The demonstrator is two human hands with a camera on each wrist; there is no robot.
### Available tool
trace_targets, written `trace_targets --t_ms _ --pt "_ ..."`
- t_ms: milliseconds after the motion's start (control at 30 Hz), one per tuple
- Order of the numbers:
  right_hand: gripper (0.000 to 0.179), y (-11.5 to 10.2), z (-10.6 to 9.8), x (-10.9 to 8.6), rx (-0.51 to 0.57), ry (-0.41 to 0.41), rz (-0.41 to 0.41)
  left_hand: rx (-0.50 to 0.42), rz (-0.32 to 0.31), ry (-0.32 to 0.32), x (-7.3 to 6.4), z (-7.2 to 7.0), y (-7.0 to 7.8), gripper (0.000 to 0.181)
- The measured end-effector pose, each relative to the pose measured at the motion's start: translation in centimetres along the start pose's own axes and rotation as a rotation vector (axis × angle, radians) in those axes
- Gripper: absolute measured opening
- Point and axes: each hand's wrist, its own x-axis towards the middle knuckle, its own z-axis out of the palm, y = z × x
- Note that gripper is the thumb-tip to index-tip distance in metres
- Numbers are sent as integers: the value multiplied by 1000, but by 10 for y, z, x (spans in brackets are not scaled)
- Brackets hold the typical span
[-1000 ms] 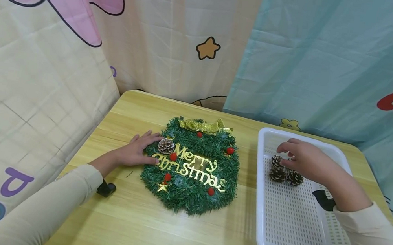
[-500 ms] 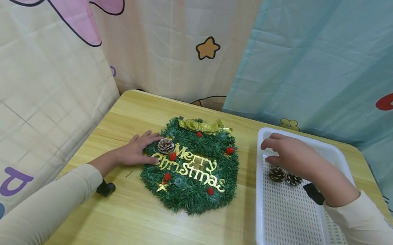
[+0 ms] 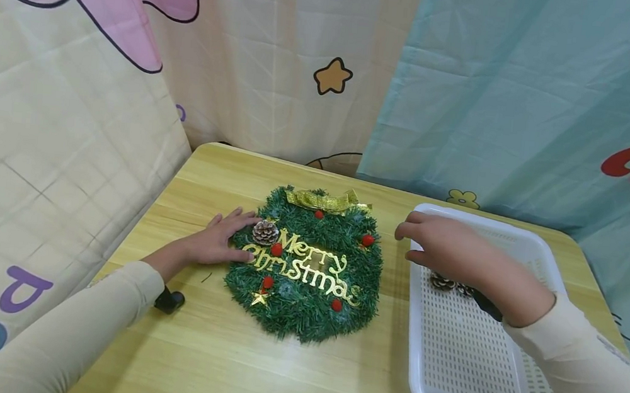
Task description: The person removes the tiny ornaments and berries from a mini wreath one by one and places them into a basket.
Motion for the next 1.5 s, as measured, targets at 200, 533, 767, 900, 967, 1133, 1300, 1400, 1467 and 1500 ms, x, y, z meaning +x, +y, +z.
trace_targets --t_ms 200,533,767,900,967,1133,1300,1400,1467,1500 --pt "27 -7 -3 10 -8 7 -24 -4 -2 0 0 -1 0 83" --pt "24 -14 -1 31 -10 1 -57 -4 -1 -4 -1 -2 0 84" --pt "19 -21 4 46 12 11 -120 -12 -2 -10 -1 -1 0 84" --pt "22 -27 5 54 16 12 -136 -14 -2 -8 -1 -1 0 84" --pt "23 -30 5 57 16 9 -143 -9 -2 -7 -1 -1 0 84" --pt "25 -36 6 67 9 12 -162 -7 -2 -8 -1 -1 0 84" --pt "25 -42 9 77 13 -3 -167 -14 -7 -8 -1 -1 1 84" --pt "27 -45 11 84 17 -16 -171 -13 -9 -9 -1 -1 1 84" --pt "27 -48 13 89 18 -22 -173 -13 -9 -9 0 -1 1 84" --pt "27 -49 13 91 22 -25 -174 -11 -10 -8 0 -1 1 84"
